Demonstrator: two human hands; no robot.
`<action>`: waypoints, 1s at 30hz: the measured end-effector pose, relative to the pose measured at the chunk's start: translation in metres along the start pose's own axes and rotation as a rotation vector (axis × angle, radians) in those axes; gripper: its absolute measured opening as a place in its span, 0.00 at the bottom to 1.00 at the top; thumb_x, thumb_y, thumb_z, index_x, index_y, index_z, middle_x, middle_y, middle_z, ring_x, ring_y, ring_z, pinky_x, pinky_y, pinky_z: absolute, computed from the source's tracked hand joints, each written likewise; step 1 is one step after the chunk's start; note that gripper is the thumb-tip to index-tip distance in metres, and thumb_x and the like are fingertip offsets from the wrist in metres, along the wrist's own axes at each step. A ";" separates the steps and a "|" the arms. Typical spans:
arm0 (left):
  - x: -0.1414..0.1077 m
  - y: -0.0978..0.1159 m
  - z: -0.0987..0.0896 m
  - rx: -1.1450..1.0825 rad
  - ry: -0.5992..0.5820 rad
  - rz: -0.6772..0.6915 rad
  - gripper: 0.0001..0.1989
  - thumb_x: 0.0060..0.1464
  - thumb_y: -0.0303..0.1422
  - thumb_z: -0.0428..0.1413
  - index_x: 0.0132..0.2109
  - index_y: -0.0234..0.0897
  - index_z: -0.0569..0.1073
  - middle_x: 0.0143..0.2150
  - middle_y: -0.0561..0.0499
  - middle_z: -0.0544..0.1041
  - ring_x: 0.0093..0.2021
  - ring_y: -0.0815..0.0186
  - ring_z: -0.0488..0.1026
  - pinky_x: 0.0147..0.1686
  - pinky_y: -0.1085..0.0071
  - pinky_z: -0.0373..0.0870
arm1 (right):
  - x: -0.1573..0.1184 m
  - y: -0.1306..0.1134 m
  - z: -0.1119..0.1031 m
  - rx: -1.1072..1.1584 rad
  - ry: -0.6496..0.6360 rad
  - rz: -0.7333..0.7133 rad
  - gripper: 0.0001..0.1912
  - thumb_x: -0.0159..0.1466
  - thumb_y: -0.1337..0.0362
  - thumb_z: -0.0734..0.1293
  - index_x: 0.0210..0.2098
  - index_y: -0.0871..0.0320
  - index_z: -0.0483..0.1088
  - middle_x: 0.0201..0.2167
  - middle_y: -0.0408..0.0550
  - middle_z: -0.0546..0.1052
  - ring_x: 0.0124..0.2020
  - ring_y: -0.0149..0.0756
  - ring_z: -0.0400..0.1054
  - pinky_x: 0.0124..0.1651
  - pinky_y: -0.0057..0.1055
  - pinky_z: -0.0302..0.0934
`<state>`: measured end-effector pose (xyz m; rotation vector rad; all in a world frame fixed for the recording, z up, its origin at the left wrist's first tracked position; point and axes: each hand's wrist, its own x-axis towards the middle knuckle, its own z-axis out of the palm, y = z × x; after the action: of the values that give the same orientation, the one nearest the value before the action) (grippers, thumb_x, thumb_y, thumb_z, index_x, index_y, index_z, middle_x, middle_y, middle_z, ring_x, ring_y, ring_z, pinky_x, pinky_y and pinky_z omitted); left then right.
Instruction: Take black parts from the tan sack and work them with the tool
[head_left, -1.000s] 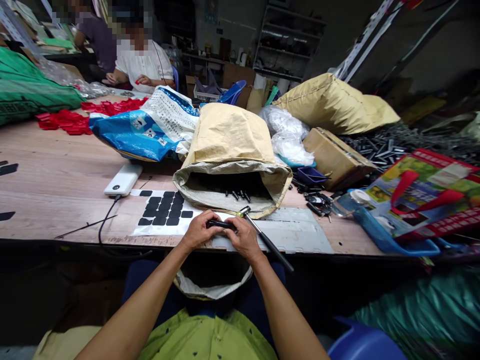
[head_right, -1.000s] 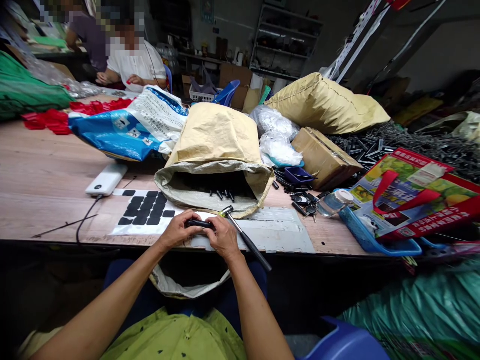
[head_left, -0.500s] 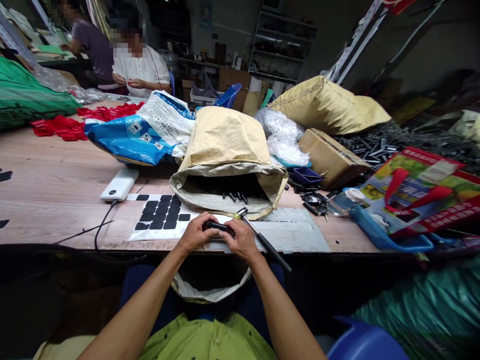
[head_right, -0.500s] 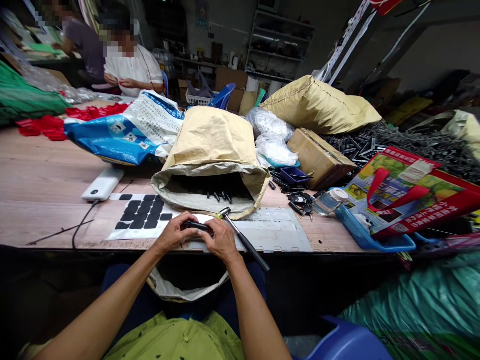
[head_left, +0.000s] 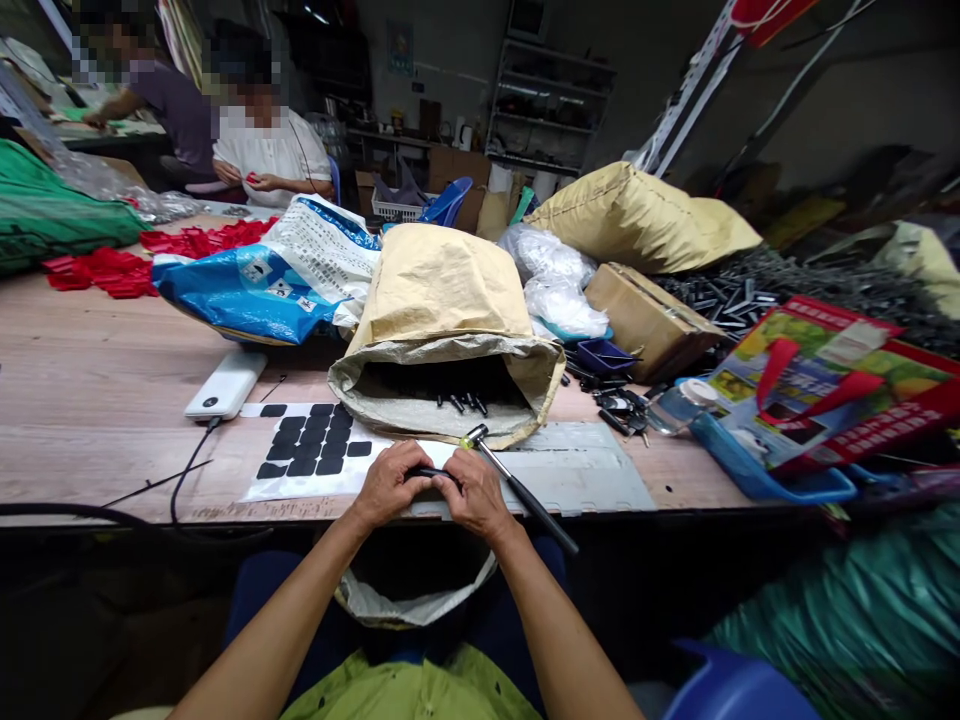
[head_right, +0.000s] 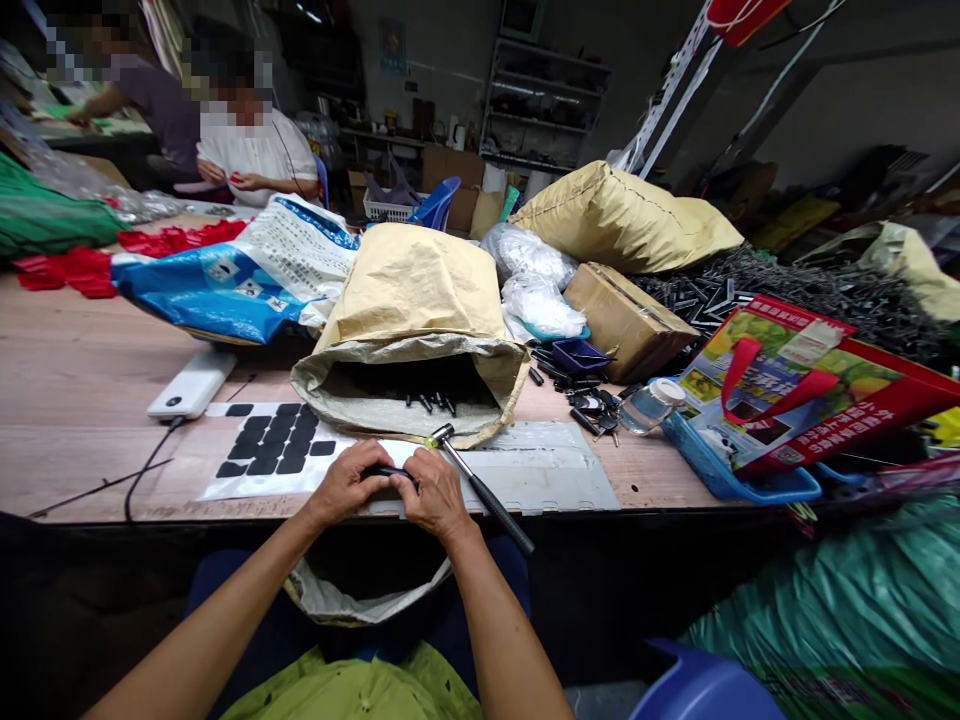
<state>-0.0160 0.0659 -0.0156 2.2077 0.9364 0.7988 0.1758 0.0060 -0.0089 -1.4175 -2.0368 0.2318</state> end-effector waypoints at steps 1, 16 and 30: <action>0.000 0.000 0.001 0.023 -0.007 -0.002 0.07 0.58 0.38 0.60 0.37 0.39 0.77 0.37 0.50 0.77 0.41 0.60 0.70 0.43 0.65 0.64 | 0.000 0.001 0.000 0.000 -0.004 -0.007 0.10 0.68 0.62 0.64 0.31 0.56 0.68 0.32 0.45 0.70 0.37 0.36 0.62 0.41 0.31 0.54; -0.012 0.020 0.000 0.038 0.104 -0.001 0.09 0.61 0.39 0.57 0.41 0.38 0.75 0.37 0.49 0.76 0.41 0.60 0.69 0.43 0.65 0.64 | -0.007 -0.008 -0.005 0.041 0.286 0.040 0.09 0.67 0.58 0.63 0.35 0.56 0.69 0.33 0.47 0.71 0.38 0.38 0.63 0.45 0.34 0.56; -0.084 0.054 0.032 0.386 -0.319 -0.256 0.05 0.56 0.29 0.54 0.40 0.41 0.72 0.42 0.50 0.77 0.44 0.60 0.77 0.40 0.68 0.66 | -0.004 0.004 -0.017 -0.462 0.367 0.490 0.07 0.65 0.64 0.65 0.42 0.56 0.73 0.40 0.51 0.74 0.44 0.44 0.62 0.45 0.36 0.52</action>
<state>-0.0192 -0.0383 -0.0212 2.3724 1.2528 0.1460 0.1893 0.0006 0.0010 -2.0594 -1.4716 -0.3010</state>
